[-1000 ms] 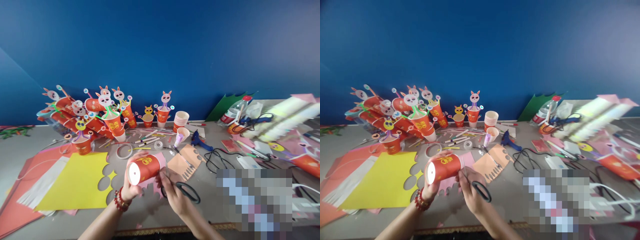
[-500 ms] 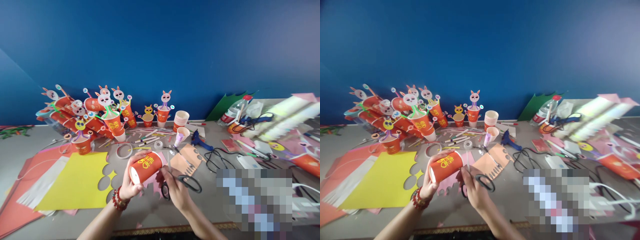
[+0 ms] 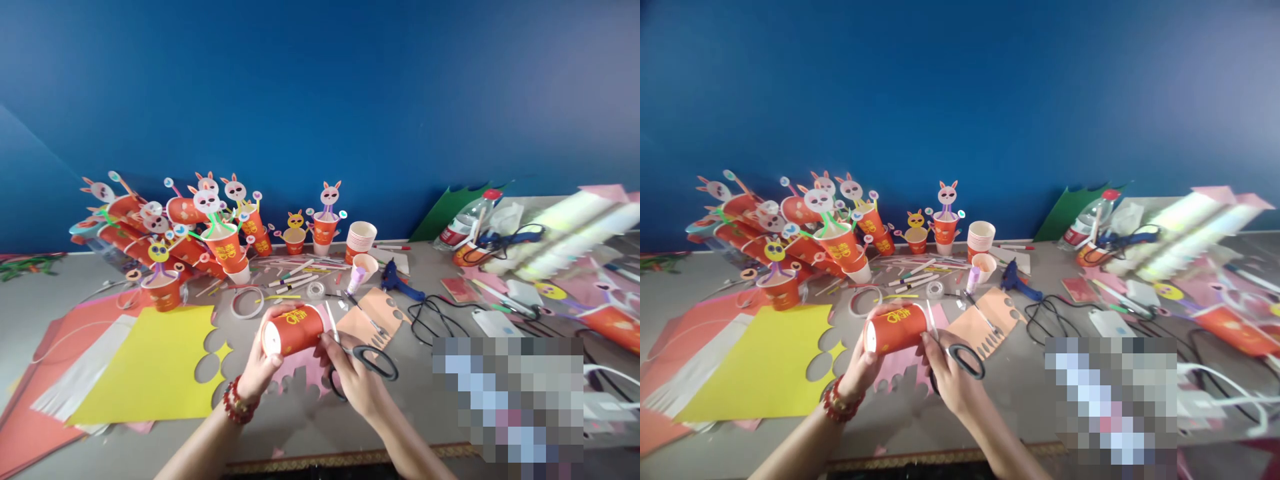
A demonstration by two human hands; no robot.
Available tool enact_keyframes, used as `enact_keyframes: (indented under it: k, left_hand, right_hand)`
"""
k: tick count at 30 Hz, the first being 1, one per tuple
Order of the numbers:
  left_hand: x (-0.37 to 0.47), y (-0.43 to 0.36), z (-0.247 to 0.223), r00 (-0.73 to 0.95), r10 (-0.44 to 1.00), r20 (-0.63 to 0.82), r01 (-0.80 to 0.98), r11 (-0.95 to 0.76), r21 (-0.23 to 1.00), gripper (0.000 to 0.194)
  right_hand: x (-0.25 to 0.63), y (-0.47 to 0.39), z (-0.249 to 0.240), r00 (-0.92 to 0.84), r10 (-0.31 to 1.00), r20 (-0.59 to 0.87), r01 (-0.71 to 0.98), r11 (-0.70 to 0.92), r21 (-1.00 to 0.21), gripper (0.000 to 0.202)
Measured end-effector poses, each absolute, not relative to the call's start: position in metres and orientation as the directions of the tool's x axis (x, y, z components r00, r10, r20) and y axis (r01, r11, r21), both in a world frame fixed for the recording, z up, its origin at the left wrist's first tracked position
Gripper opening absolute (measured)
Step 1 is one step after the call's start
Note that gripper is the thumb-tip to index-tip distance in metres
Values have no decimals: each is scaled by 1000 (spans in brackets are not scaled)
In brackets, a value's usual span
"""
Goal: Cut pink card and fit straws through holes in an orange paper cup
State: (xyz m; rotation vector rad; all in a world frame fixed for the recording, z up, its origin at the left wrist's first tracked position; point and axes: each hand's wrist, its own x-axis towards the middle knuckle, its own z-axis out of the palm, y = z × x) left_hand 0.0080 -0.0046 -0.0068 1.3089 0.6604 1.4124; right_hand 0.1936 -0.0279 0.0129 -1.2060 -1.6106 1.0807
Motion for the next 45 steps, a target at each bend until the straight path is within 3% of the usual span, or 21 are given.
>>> enact_keyframes:
  k: [3,6,9,12,15,18,27,36,45]
  left_hand:
    - [7,-3,1,212,913,348,-243,-296,924,83]
    - [5,-2,5,199,909,366,-139,-344,929,77]
    - [2,-1,-4,178,930,322,-104,-307,946,63]
    - [-1,-1,-18,163,958,234,-133,-214,968,44]
    - [-1,-1,-22,181,970,162,-201,-125,972,48]
    - [1,-2,-17,223,964,143,-211,-95,973,53]
    - [6,-6,-9,249,965,88,-317,-4,949,51]
    - [6,-7,-11,247,969,12,-333,73,940,53]
    - [8,-5,-4,303,950,-72,-316,172,933,53]
  right_hand:
    - [193,-26,10,-187,982,22,64,34,-997,48]
    - [192,-27,9,-265,963,-48,-104,-78,-991,52]
    - [192,-30,11,-331,939,-94,-72,-125,-990,52]
    - [195,-33,18,-326,944,-53,138,-8,-990,45]
    - [197,-34,27,-332,939,94,359,218,-907,41]
    - [195,-35,33,-339,928,154,472,309,-826,38]
    - [195,-31,36,-463,854,237,515,477,-713,37]
    - [192,-34,34,-499,834,236,537,511,-671,33]
    - [195,-24,28,-618,684,388,561,729,-391,27]
